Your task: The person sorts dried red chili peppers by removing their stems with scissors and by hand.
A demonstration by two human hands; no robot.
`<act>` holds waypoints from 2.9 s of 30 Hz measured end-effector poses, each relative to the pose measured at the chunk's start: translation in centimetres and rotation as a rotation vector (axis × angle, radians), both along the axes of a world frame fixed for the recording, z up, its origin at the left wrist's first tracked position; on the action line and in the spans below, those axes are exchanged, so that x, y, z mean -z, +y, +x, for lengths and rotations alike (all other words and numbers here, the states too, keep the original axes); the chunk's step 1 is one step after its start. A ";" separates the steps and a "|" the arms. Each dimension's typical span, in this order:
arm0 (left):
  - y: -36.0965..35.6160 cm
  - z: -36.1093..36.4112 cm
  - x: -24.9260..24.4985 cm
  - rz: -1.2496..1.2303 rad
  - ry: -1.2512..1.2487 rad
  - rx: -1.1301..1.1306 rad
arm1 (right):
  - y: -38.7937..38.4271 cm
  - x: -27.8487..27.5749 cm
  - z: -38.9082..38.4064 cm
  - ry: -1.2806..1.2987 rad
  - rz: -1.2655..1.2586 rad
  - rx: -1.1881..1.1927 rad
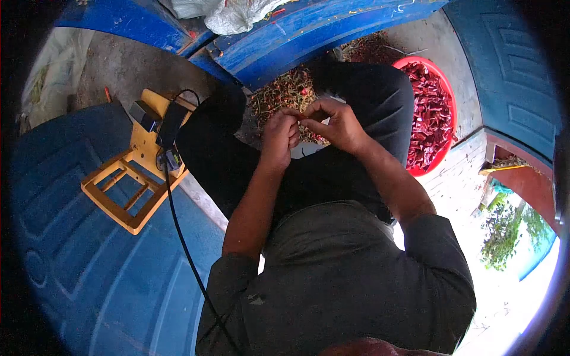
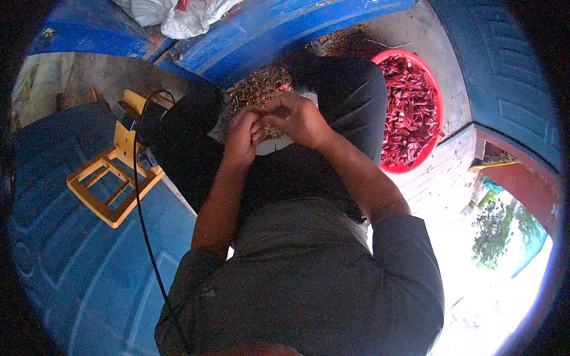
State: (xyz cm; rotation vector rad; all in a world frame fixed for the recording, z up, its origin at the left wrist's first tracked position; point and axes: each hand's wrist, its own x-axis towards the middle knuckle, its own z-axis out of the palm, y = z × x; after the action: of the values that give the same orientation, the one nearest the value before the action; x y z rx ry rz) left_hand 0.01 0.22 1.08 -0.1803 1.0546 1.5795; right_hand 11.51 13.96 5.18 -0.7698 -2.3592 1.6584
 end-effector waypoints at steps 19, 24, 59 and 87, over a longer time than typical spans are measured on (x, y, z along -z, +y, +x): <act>1.1 -0.2 -0.7 0.031 0.015 0.062 | 1.9 1.1 0.9 0.004 -0.103 0.077; 1.0 -0.4 -0.6 0.038 0.001 0.044 | 1.9 0.4 0.7 0.018 -0.184 0.090; -0.8 -1.3 -0.8 0.070 -0.039 -0.128 | 35.1 -10.7 -13.2 -0.653 0.651 0.786; -0.6 -0.4 -1.2 -0.005 0.049 -0.014 | -2.0 -2.7 6.3 -0.158 -0.038 0.043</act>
State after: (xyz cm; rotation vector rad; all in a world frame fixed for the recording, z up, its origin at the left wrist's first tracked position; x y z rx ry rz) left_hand -0.43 -0.41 2.32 -0.1532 1.0973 1.6009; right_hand 17.79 11.92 7.93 -0.9859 -2.4010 1.6880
